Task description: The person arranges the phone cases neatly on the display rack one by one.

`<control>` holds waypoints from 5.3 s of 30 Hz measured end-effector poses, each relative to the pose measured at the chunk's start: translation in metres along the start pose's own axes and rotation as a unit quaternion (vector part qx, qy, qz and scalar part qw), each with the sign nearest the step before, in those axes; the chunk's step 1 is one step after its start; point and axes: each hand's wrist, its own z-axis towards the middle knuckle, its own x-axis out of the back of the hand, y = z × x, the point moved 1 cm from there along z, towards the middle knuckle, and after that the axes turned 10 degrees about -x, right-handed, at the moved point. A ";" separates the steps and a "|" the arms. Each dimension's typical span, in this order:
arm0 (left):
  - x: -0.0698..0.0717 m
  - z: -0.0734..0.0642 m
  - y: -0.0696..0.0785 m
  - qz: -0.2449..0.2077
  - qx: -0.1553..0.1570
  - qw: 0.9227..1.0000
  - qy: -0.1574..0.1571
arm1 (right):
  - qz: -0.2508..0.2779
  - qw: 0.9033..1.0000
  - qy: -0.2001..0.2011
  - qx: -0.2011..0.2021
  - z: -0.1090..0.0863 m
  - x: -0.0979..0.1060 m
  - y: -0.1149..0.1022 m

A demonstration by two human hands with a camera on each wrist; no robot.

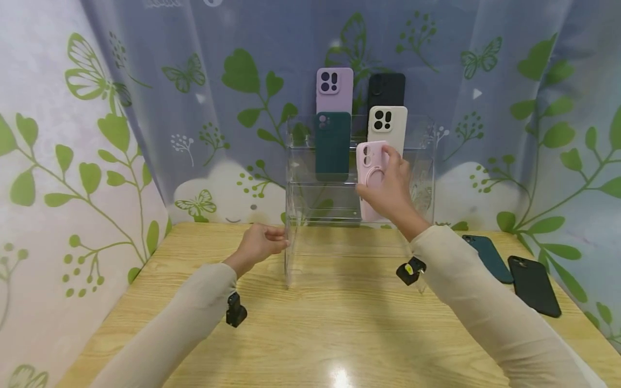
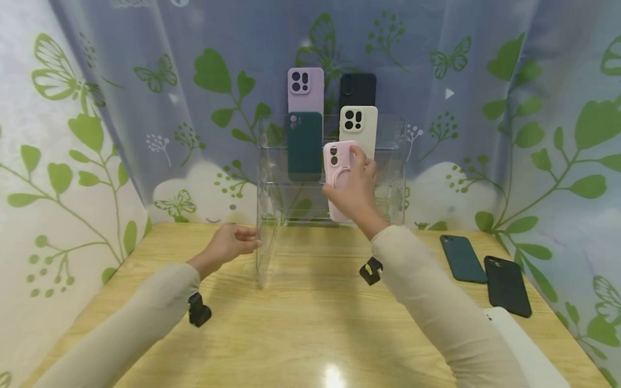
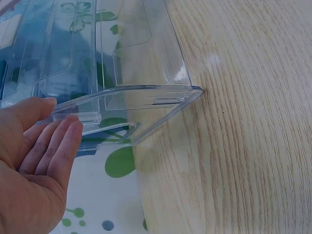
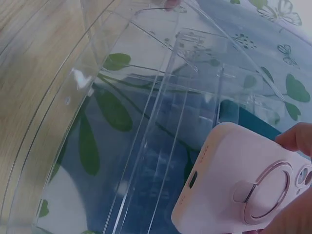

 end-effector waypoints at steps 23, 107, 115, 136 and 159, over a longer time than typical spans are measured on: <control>0.001 0.000 -0.004 -0.006 -0.004 1.000 -0.002 | 0.049 0.983 0.165 0.066 0.008 -0.083 -0.018; -0.001 -0.001 0.002 -0.002 0.002 1.000 -0.006 | -0.005 0.996 0.078 0.035 -0.086 0.055 0.125; -0.001 0.000 -0.001 0.000 -0.004 1.000 -0.005 | -0.083 0.996 0.040 -0.019 -0.106 0.107 0.186; 0.001 0.000 -0.001 0.005 0.001 1.000 -0.002 | -0.285 0.932 -0.175 -0.139 -0.126 0.182 0.329; 0.000 -0.001 0.001 0.007 0.000 1.000 -0.001 | -0.324 0.932 -0.148 -0.070 -0.133 0.178 0.345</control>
